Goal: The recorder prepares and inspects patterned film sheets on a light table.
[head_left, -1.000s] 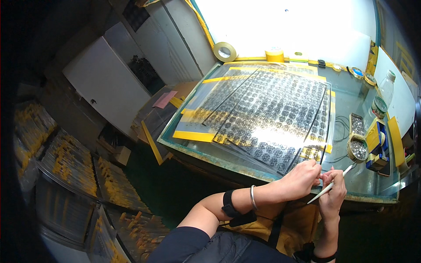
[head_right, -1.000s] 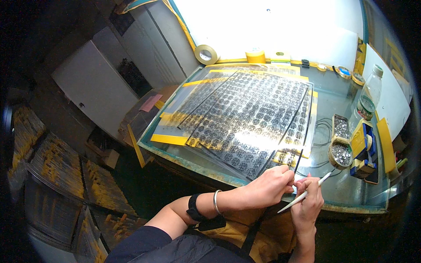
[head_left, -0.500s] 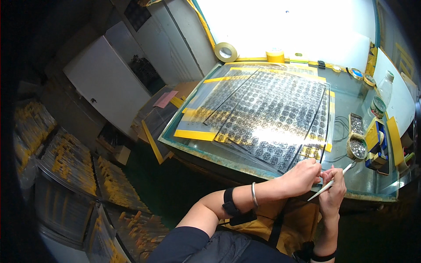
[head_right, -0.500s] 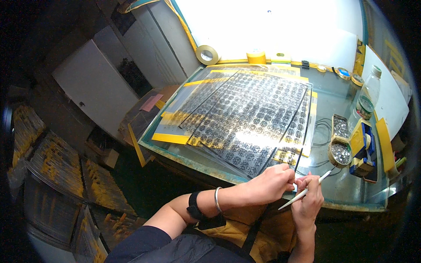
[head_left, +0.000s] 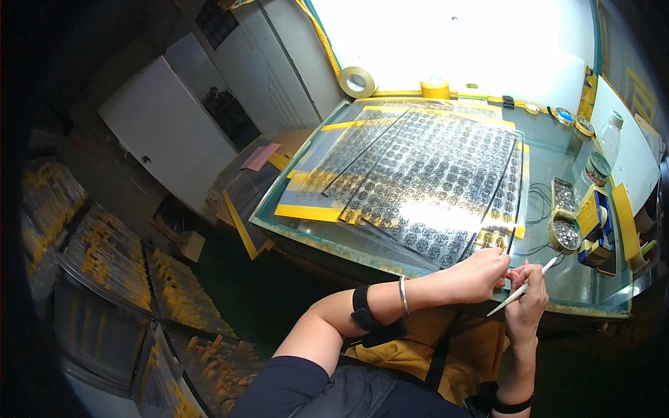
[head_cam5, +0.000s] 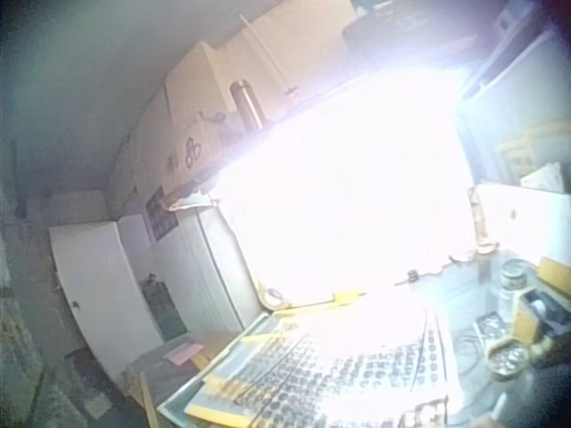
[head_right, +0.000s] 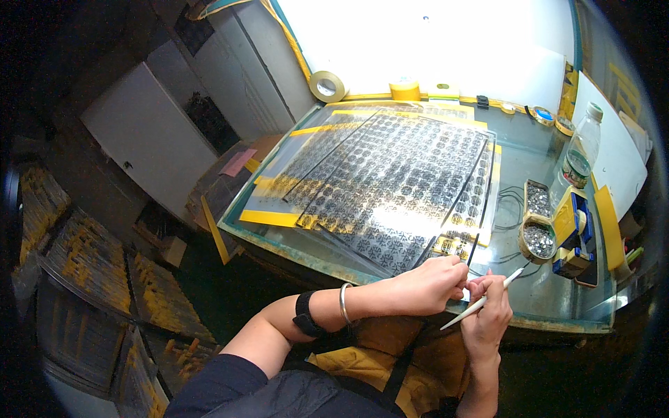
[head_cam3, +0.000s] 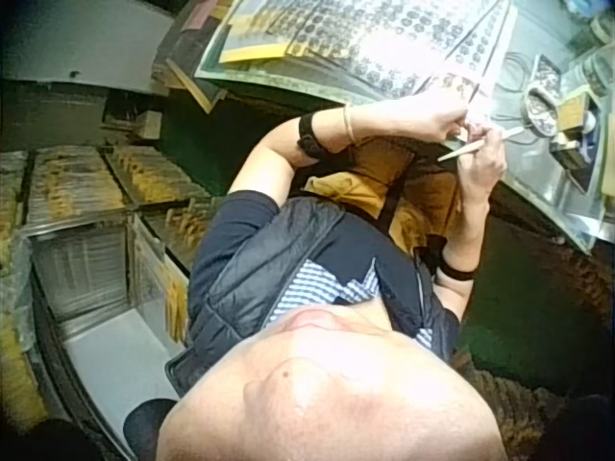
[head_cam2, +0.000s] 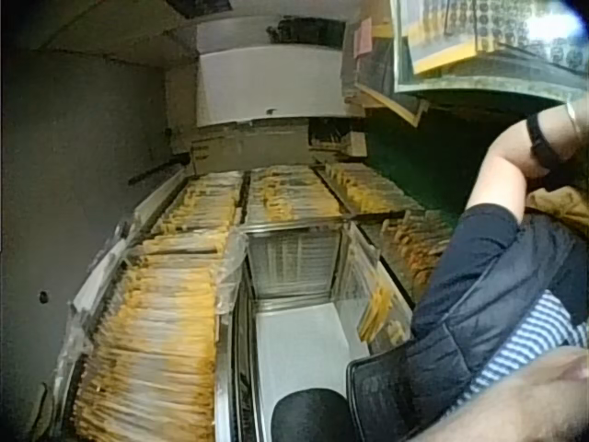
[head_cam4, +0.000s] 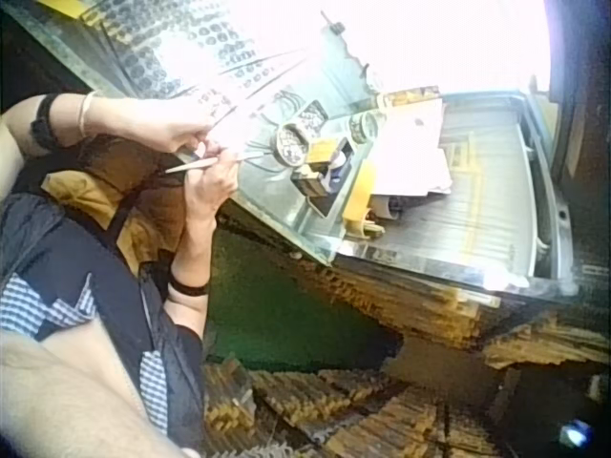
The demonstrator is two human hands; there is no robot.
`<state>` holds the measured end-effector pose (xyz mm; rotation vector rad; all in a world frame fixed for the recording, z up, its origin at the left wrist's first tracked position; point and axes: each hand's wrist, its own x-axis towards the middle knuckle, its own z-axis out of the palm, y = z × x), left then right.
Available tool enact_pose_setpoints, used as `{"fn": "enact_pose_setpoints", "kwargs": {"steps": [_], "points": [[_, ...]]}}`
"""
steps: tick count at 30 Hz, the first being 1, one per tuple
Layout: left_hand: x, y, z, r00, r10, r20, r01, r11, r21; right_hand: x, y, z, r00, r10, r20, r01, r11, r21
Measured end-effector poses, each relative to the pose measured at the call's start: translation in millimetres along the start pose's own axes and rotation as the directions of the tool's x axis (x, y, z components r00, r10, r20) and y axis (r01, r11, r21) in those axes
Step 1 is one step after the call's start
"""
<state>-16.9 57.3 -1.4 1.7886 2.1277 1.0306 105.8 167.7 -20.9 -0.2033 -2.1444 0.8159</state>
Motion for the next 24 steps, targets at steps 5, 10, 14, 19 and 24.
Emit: {"fn": "enact_pose_setpoints", "kwargs": {"steps": [5, 10, 14, 19, 24], "points": [[-5.1, 11.4, 8.5, 0.996, 0.038, -0.075, -0.04, 0.999, -0.024, -2.3, 2.9, -6.4, 1.0, 0.015, -0.018, -0.016, 1.0, -0.018], [-14.3, 11.2, 9.1, 0.964, 0.133, -0.231, -0.116, 0.99, 0.082, -0.3, 8.9, -1.6, 0.999, -0.023, -0.03, 0.021, 0.999, -0.049], [3.0, 16.1, -14.4, 0.985, 0.012, -0.171, -0.001, 0.998, 0.065, -6.6, 13.4, 7.2, 0.971, 0.067, -0.231, -0.017, 0.977, 0.212], [77.8, 45.0, -31.2, 0.967, 0.136, -0.214, -0.126, 0.99, 0.061, -9.5, 17.6, 9.5, 0.896, 0.085, -0.435, 0.107, 0.91, 0.4], [136.1, 31.2, -10.9, 0.967, 0.188, -0.175, -0.174, 0.981, 0.089, -11.9, 13.6, 2.8, 0.924, 0.015, -0.382, 0.115, 0.943, 0.313]]}}
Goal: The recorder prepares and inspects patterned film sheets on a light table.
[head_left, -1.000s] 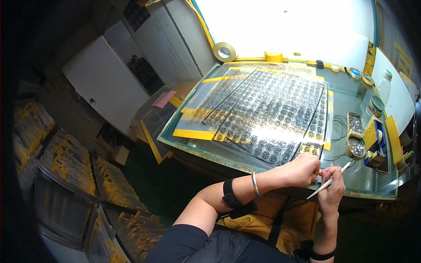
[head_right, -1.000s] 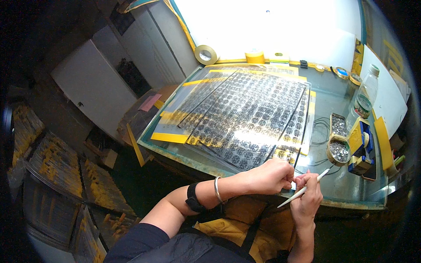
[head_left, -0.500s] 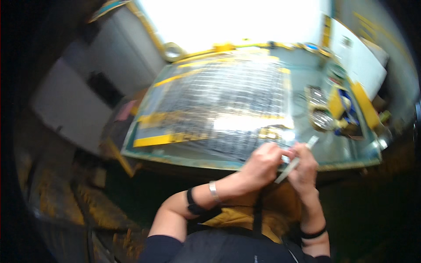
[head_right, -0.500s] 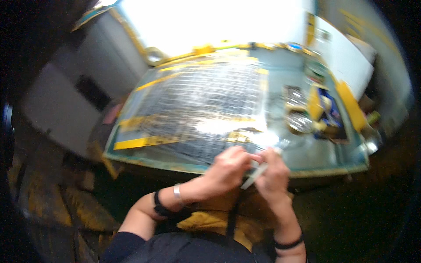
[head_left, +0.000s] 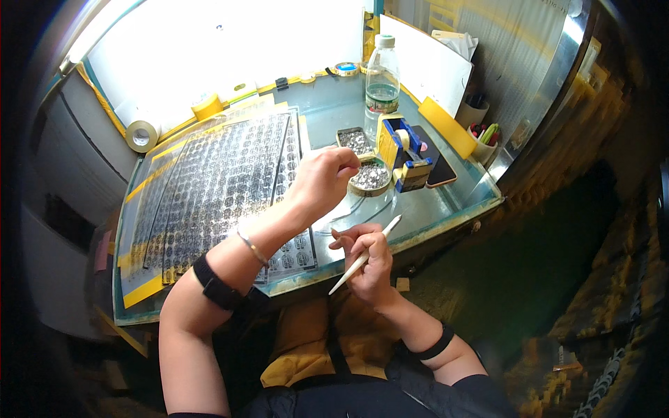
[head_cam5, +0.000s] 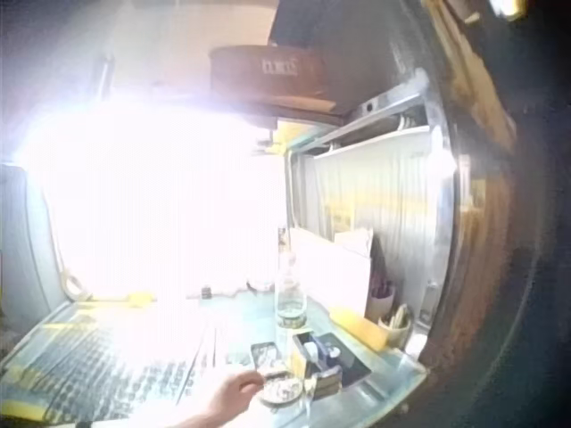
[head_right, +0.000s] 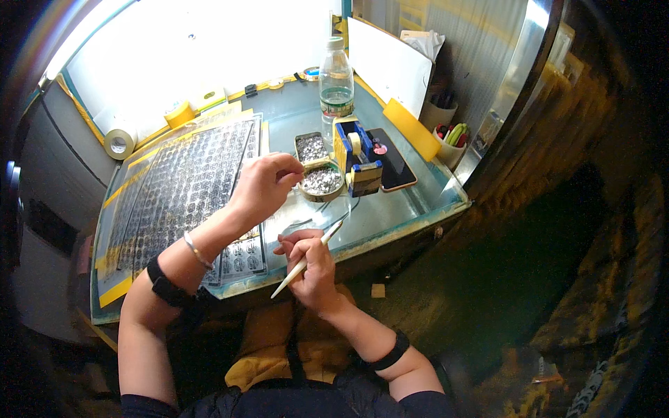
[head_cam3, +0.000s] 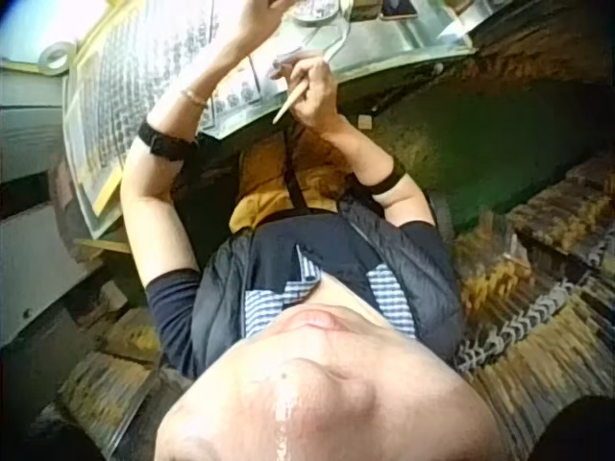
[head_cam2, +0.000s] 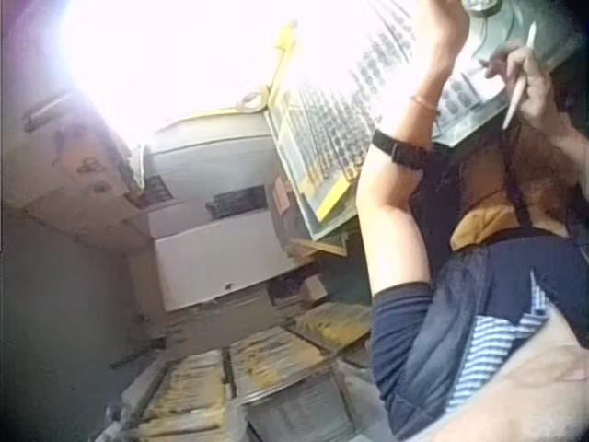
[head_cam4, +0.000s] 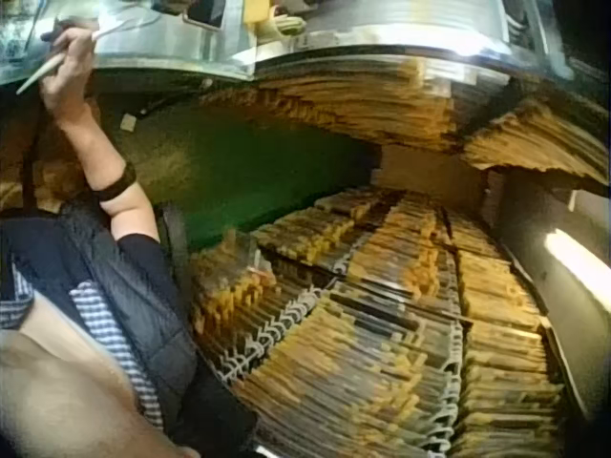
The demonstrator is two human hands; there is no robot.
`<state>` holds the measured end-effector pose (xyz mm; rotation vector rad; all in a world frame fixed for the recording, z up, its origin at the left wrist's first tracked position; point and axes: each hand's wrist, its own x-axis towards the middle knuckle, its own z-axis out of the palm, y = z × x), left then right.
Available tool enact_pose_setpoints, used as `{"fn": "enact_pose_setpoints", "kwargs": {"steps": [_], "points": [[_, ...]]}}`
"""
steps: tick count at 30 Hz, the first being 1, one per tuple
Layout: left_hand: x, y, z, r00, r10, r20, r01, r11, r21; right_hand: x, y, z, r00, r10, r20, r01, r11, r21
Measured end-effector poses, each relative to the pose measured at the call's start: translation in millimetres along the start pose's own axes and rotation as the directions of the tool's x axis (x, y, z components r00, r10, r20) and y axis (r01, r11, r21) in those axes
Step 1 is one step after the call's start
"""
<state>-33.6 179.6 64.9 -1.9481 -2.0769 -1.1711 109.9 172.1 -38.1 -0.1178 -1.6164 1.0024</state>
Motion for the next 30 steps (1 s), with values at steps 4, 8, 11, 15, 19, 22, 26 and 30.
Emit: {"fn": "enact_pose_setpoints", "kwargs": {"steps": [4, 8, 11, 15, 19, 22, 26, 30], "points": [[8.9, -18.2, 17.0, 0.996, -0.075, 0.042, 0.075, 0.997, 0.001, -3.4, 3.8, 3.9, 0.999, 0.015, 0.041, -0.013, 0.999, -0.036], [10.1, -21.6, 22.6, 0.995, -0.085, 0.045, 0.087, 0.995, -0.04, -1.9, 3.2, 1.3, 0.997, 0.032, 0.068, -0.03, 0.999, -0.039], [10.3, -25.1, 26.1, 0.984, -0.134, 0.114, 0.14, 0.989, -0.045, -0.9, 4.0, 1.2, 0.997, 0.026, 0.071, -0.02, 0.996, -0.083], [8.3, -19.5, 18.2, 0.983, -0.138, 0.118, 0.144, 0.989, -0.039, 1.6, 1.7, 1.2, 0.997, -0.002, 0.075, 0.012, 0.991, -0.137], [5.4, -21.7, 4.8, 0.992, -0.095, 0.078, 0.105, 0.987, -0.123, -0.2, 5.7, 3.4, 0.996, -0.013, 0.093, 0.028, 0.986, -0.165], [-11.1, -12.3, -17.1, 0.99, -0.13, 0.053, 0.136, 0.981, -0.138, 2.3, 0.6, -0.6, 0.988, 0.1, 0.118, -0.095, 0.994, -0.053], [-67.6, 3.7, -73.6, 0.998, 0.057, 0.033, -0.057, 0.998, -0.014, 24.2, -21.3, -59.3, 0.988, 0.066, 0.141, -0.061, 0.997, -0.039], [-150.9, -14.3, -112.3, 0.997, -0.039, -0.064, 0.053, 0.969, 0.243, 51.5, -21.0, -168.9, 0.995, 0.079, -0.061, -0.094, 0.954, -0.285]]}}
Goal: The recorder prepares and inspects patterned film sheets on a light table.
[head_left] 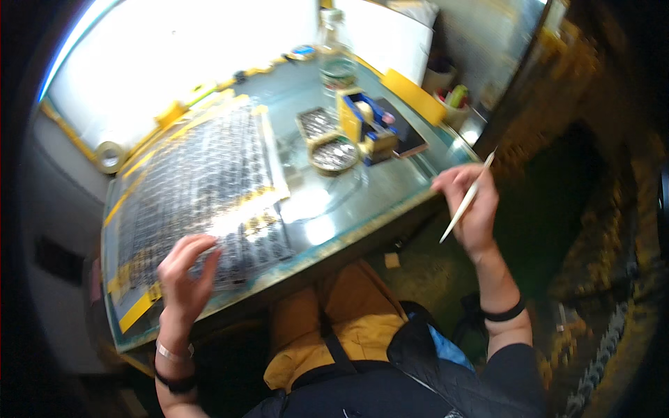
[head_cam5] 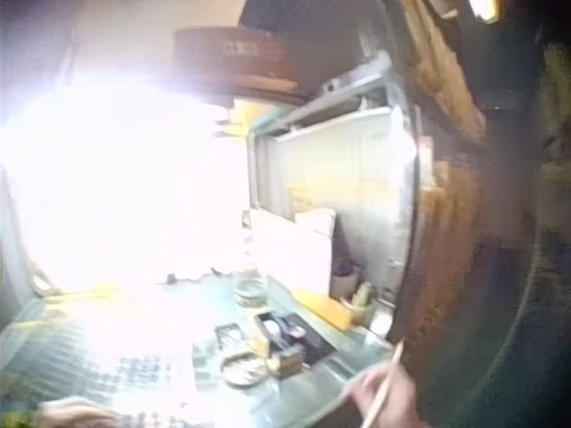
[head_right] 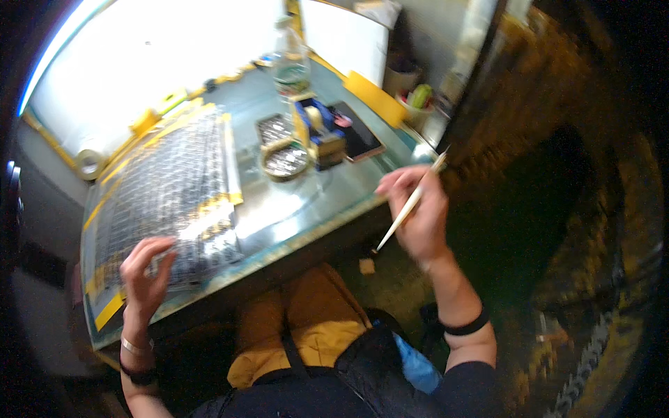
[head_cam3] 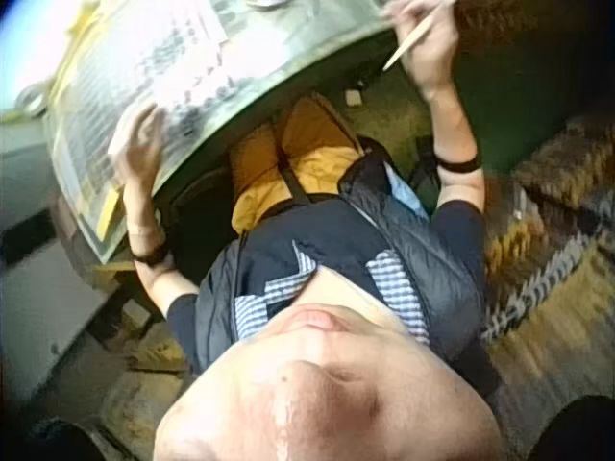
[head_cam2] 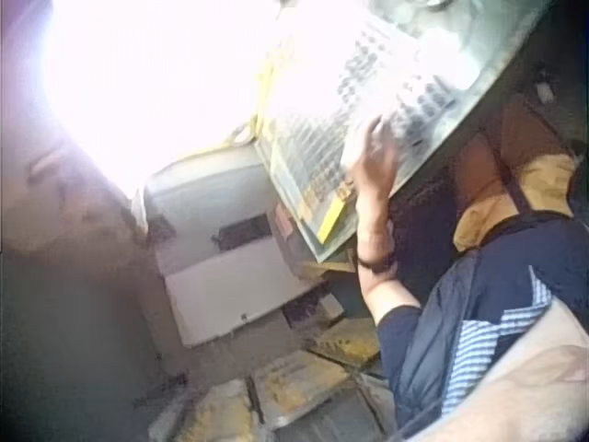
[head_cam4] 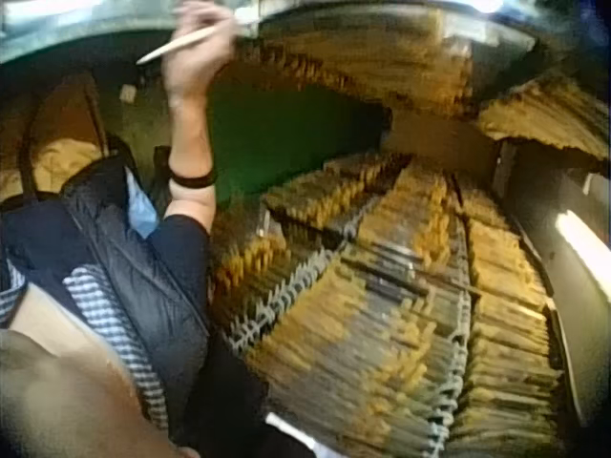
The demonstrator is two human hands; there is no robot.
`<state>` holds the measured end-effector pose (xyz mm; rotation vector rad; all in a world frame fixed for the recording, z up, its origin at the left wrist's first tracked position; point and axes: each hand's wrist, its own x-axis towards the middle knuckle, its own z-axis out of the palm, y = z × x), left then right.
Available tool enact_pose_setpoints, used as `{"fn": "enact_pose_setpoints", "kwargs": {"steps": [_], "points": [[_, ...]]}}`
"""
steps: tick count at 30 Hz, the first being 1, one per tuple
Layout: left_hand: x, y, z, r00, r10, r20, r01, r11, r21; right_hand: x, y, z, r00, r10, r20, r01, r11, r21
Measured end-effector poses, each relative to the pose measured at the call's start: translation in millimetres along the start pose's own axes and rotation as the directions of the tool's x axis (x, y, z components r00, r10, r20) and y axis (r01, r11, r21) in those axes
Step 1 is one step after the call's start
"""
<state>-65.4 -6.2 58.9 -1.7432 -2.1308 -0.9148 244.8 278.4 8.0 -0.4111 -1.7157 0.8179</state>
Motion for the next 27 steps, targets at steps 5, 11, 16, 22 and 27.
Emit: {"fn": "enact_pose_setpoints", "kwargs": {"steps": [5, 11, 16, 22, 27], "points": [[-91.0, -51.6, -24.2, 0.933, -0.291, -0.213, 0.312, 0.948, 0.072, -22.5, 48.6, -77.3, 0.944, 0.173, -0.282, -0.28, 0.872, -0.402], [-94.1, -60.3, -0.1, 0.887, -0.34, -0.313, 0.415, 0.883, 0.219, -42.0, 59.3, -70.2, 0.903, 0.236, -0.36, -0.409, 0.73, -0.548], [-94.9, -60.7, -3.9, 0.827, -0.451, -0.335, 0.519, 0.842, 0.148, -33.4, 64.3, -36.5, 0.915, 0.23, -0.333, -0.387, 0.735, -0.556], [-82.9, -49.2, 4.6, 0.863, -0.367, -0.348, 0.448, 0.873, 0.193, -57.1, 91.7, -39.8, 0.911, 0.22, -0.349, -0.338, 0.884, -0.324], [-86.6, -45.6, -1.4, 0.862, -0.338, -0.377, 0.44, 0.87, 0.225, -58.7, 83.6, -36.2, 0.914, 0.263, -0.308, -0.349, 0.897, -0.27]]}}
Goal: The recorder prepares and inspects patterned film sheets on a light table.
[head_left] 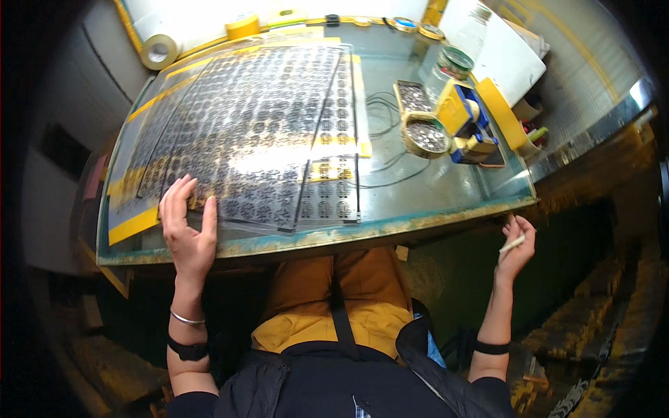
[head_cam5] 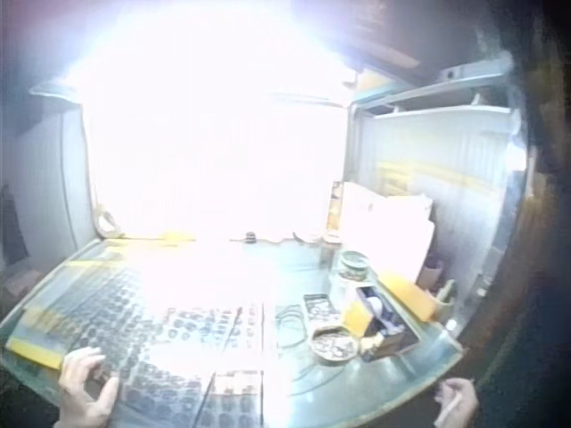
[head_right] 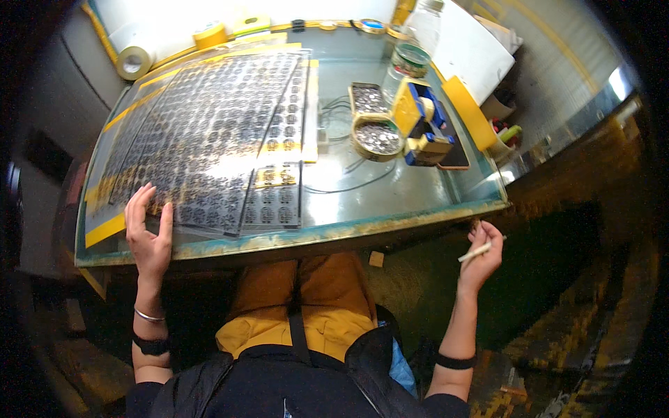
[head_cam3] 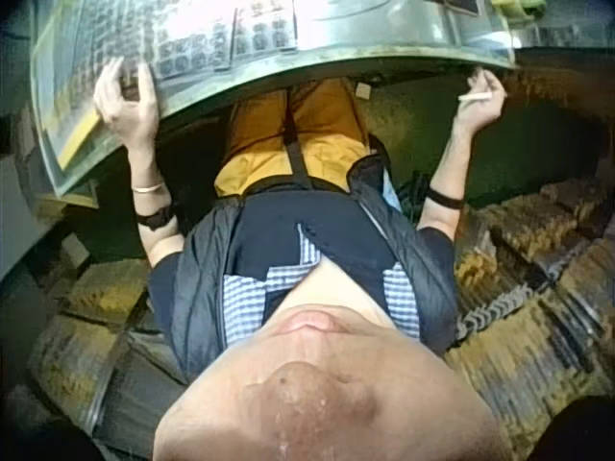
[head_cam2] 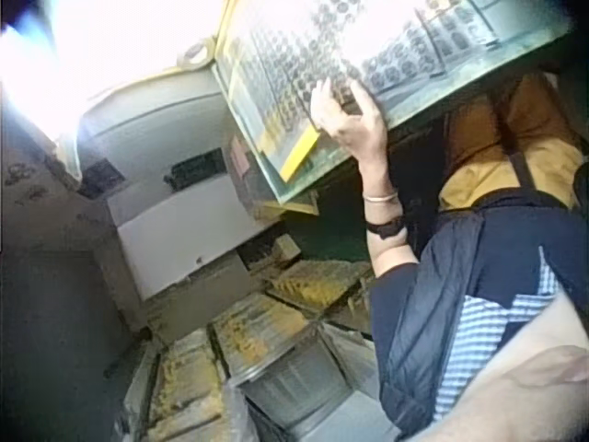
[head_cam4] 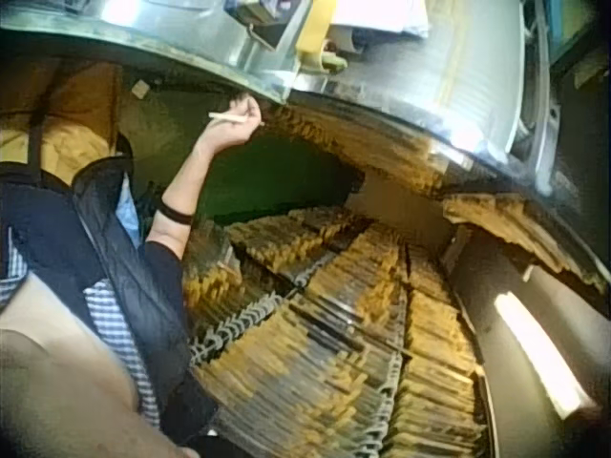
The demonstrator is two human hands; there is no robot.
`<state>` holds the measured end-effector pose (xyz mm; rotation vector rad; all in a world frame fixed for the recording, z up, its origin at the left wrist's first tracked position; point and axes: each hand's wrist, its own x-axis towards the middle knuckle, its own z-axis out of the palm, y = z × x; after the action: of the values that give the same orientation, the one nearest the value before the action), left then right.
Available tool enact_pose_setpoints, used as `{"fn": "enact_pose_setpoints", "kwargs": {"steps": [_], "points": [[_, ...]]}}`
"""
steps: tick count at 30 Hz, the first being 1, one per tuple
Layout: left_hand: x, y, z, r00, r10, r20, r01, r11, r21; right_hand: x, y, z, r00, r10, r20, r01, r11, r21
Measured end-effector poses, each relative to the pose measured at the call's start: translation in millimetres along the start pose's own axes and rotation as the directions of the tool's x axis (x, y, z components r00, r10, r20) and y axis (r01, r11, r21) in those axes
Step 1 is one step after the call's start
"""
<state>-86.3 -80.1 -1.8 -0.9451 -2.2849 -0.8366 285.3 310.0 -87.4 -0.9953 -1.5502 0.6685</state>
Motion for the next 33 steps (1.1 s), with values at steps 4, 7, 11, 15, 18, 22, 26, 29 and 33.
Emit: {"fn": "enact_pose_setpoints", "kwargs": {"steps": [4, 7, 11, 15, 18, 22, 26, 29, 33], "points": [[-3.5, 2.3, 0.4, 1.0, 0.019, -0.019, -0.018, 1.0, 0.012, -4.0, -43.5, -4.4, 0.992, -0.093, 0.082, 0.114, 0.95, -0.291], [-6.6, 13.0, -1.4, 0.997, 0.052, 0.051, -0.053, 0.998, 0.013, -12.7, -80.2, 6.6, 0.965, -0.261, 0.029, 0.26, 0.929, -0.265], [-19.0, 31.9, -8.5, 0.958, 0.131, 0.255, -0.095, 0.984, -0.149, -39.4, -126.7, 59.0, 0.78, -0.532, 0.33, 0.491, 0.847, 0.204], [-27.3, 56.5, -25.4, 0.909, 0.142, 0.391, 0.099, 0.839, -0.534, -73.7, -173.6, 109.7, 0.324, -0.718, 0.617, 0.646, 0.644, 0.41], [-32.6, 60.1, -41.3, 0.973, 0.176, 0.151, -0.089, 0.885, -0.456, -86.2, -165.9, 127.1, 0.299, -0.716, 0.631, 0.646, 0.638, 0.419], [-64.8, 24.0, -71.7, 0.912, 0.181, 0.368, 0.029, 0.867, -0.498, -99.9, -162.6, 129.6, 0.353, -0.767, 0.536, 0.647, 0.614, 0.452], [-96.4, 25.6, -49.4, 0.454, -0.073, 0.888, 0.882, 0.175, -0.437, -120.1, -167.6, 137.4, 0.362, -0.858, 0.363, 0.606, 0.513, 0.609], [-86.0, 31.3, -40.8, 0.463, -0.214, 0.86, 0.86, -0.125, -0.495, -135.5, -177.4, 139.6, 0.292, -0.893, 0.342, 0.539, 0.449, 0.712], [-63.1, 26.4, -52.8, 0.531, -0.547, 0.648, 0.785, 0.03, -0.619, -138.0, -188.7, 138.9, 0.195, -0.932, 0.306, 0.359, 0.359, 0.862]]}}
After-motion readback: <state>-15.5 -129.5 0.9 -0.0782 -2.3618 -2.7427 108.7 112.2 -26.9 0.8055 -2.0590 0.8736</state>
